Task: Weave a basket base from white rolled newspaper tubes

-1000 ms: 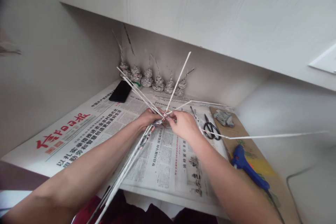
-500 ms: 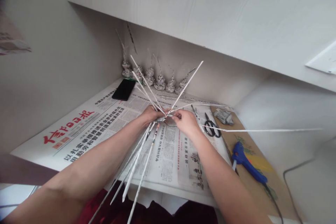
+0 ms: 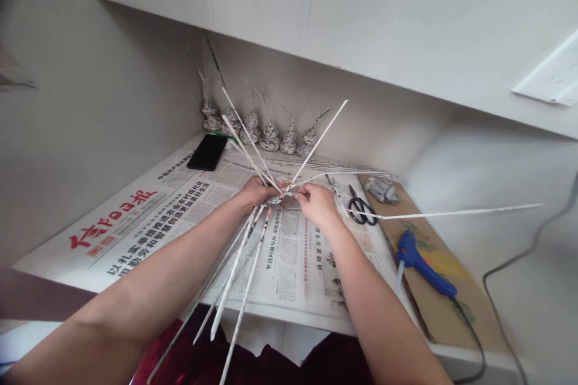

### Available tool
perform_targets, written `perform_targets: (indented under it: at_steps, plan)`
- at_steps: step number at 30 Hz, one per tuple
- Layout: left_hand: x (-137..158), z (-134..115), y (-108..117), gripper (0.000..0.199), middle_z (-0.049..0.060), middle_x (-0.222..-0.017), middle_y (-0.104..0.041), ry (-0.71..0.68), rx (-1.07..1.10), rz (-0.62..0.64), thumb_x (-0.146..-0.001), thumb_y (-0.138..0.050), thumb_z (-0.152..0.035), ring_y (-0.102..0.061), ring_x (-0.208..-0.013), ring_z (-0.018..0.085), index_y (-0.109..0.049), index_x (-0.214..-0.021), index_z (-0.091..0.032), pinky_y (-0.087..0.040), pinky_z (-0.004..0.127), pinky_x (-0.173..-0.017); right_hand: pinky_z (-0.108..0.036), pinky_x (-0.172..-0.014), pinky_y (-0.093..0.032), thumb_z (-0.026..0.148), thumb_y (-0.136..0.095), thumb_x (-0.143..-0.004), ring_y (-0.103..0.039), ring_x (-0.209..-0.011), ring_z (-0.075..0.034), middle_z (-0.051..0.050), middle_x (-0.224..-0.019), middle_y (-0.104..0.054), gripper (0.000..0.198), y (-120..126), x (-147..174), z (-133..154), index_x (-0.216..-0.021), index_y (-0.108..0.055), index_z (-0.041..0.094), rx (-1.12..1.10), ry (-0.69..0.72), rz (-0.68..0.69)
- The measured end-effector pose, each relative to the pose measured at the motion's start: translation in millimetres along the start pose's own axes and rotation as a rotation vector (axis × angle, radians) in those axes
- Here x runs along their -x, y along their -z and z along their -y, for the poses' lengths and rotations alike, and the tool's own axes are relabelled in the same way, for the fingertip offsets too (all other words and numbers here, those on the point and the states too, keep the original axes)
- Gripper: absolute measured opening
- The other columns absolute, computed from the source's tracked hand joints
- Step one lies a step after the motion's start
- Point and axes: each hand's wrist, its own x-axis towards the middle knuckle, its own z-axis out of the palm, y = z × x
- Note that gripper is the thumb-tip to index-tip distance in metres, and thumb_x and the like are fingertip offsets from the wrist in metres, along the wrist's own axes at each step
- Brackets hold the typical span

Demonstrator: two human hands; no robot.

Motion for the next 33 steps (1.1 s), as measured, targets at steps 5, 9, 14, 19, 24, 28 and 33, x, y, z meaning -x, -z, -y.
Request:
perform_targets:
  at_steps: [5, 9, 14, 19, 24, 28, 33]
  plan:
    - [-1, 0, 0, 0.029, 0.006, -0.070, -0.073, -0.033, -0.091, -0.028, -0.043, -0.088, -0.025, -0.067, -0.068, 0.019, -0.075, -0.066, -0.013, -0.053, 0.032, -0.073, -0.033, -0.078, -0.038, 0.030, -0.059, -0.086, -0.063, -0.084, -0.022, -0.006, -0.085, -0.073, 0.016, -13, -3, -9, -0.084, -0.072, 0.021, 0.049, 0.049, -0.053]
    - [-1, 1, 0, 0.027, 0.006, -0.073, -0.074, -0.043, -0.134, -0.052, -0.046, -0.087, -0.026, -0.067, -0.070, 0.019, -0.075, -0.068, -0.014, -0.053, 0.030, -0.073, -0.038, -0.084, -0.037, 0.029, -0.050, -0.092, -0.063, -0.094, -0.026, -0.007, -0.093, -0.075, 0.024, -21, 1, -20, -0.091, -0.073, 0.022, 0.040, 0.109, -0.091]
    - [1, 5, -1, 0.023, 0.006, -0.071, -0.074, -0.080, -0.204, -0.020, -0.050, -0.085, -0.025, -0.067, -0.069, 0.019, -0.074, -0.066, -0.013, -0.053, 0.030, -0.072, -0.041, -0.091, -0.035, 0.028, -0.062, -0.085, -0.062, -0.099, -0.027, -0.006, -0.095, -0.075, 0.014, -30, 7, -19, -0.091, -0.073, 0.023, 0.004, 0.153, -0.117]
    - [0, 10, 1, 0.024, 0.007, -0.077, -0.075, -0.108, -0.295, 0.075, -0.056, -0.082, -0.025, -0.068, -0.072, 0.020, -0.076, -0.075, -0.011, -0.052, 0.030, -0.075, -0.042, -0.094, -0.035, 0.016, -0.060, -0.082, -0.062, -0.101, -0.027, -0.006, -0.094, -0.075, 0.018, -31, 6, -17, -0.088, -0.075, 0.023, 0.053, 0.105, -0.049]
    - [-5, 14, 6, 0.022, 0.008, -0.081, -0.076, -0.123, -0.341, 0.051, -0.060, -0.078, -0.024, -0.069, -0.075, 0.021, -0.077, -0.077, -0.011, -0.053, 0.031, -0.077, -0.041, -0.093, -0.038, 0.020, -0.058, -0.085, -0.064, -0.096, -0.025, -0.005, -0.091, -0.075, 0.021, -31, 3, -21, -0.092, -0.076, 0.025, -0.010, 0.038, -0.024]
    - [-5, 12, 7, 0.022, 0.009, -0.084, -0.076, -0.147, -0.395, 0.050, -0.061, -0.078, -0.025, -0.070, -0.079, 0.022, -0.077, -0.079, -0.012, -0.053, 0.031, -0.079, -0.034, -0.081, -0.044, 0.028, -0.061, -0.083, -0.065, -0.075, -0.020, -0.001, -0.077, -0.074, 0.016, -32, 6, -18, -0.089, -0.076, 0.026, -0.135, -0.004, -0.055]
    - [-2, 12, 5, 0.024, 0.008, -0.087, -0.077, -0.150, -0.471, 0.058, -0.063, -0.077, -0.026, -0.070, -0.082, 0.023, -0.077, -0.083, -0.012, -0.053, 0.029, -0.076, -0.028, -0.073, -0.042, 0.028, -0.060, -0.082, -0.063, -0.072, -0.018, 0.000, -0.074, -0.073, 0.015, -33, 8, -14, -0.079, -0.075, 0.024, -0.136, -0.016, -0.082]
